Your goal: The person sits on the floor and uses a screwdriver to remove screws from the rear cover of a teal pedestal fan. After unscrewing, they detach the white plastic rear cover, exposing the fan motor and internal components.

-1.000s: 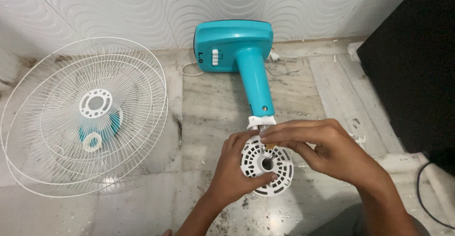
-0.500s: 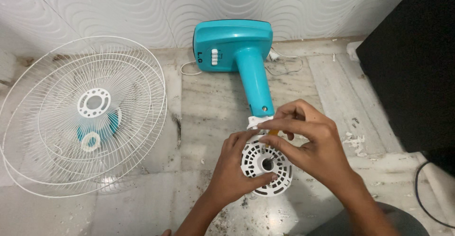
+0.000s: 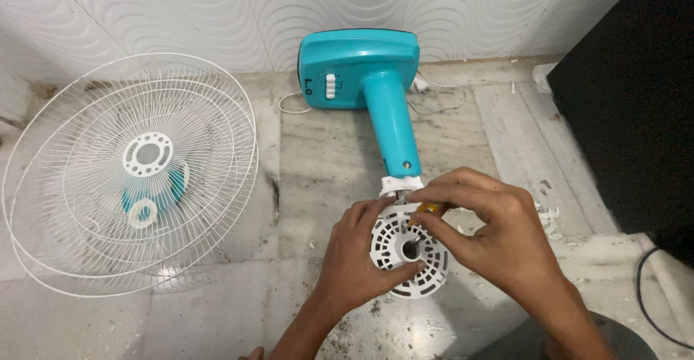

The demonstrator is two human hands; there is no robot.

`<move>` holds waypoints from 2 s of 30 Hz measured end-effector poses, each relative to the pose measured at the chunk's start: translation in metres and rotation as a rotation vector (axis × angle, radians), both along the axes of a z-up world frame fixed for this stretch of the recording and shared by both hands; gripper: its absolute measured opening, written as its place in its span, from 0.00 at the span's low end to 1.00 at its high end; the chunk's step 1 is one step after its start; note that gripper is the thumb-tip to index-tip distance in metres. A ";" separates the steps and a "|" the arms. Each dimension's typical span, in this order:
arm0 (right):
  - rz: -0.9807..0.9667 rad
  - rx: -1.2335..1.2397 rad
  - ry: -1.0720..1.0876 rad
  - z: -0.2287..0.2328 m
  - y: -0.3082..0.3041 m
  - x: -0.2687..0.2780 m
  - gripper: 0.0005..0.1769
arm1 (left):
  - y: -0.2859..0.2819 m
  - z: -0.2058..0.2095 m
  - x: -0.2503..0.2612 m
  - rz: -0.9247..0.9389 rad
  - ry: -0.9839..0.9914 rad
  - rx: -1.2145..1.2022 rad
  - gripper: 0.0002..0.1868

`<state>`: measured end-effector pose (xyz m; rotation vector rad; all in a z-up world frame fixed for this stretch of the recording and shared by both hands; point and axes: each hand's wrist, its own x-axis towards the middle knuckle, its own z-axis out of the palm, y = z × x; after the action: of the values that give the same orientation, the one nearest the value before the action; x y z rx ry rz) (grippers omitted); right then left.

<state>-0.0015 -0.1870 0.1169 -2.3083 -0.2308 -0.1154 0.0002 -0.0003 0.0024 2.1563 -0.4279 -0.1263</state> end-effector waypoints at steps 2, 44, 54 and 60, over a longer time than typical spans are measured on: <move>0.023 -0.034 -0.012 0.001 -0.001 0.000 0.16 | 0.000 0.000 0.000 0.002 0.000 -0.012 0.54; 0.001 -0.595 0.439 0.018 0.002 -0.014 0.19 | 0.002 0.003 -0.008 0.031 -0.151 -0.169 0.31; -0.019 -0.381 0.487 -0.006 -0.014 -0.016 0.15 | 0.009 -0.003 -0.010 0.032 -0.267 -0.012 0.31; -0.051 -0.320 0.435 -0.019 -0.012 -0.025 0.16 | 0.013 -0.003 -0.012 0.017 -0.276 -0.056 0.31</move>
<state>-0.0265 -0.1993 0.0980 -2.5853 0.0358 0.4240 -0.0121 0.0123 -0.0002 2.1282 -0.5636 0.1938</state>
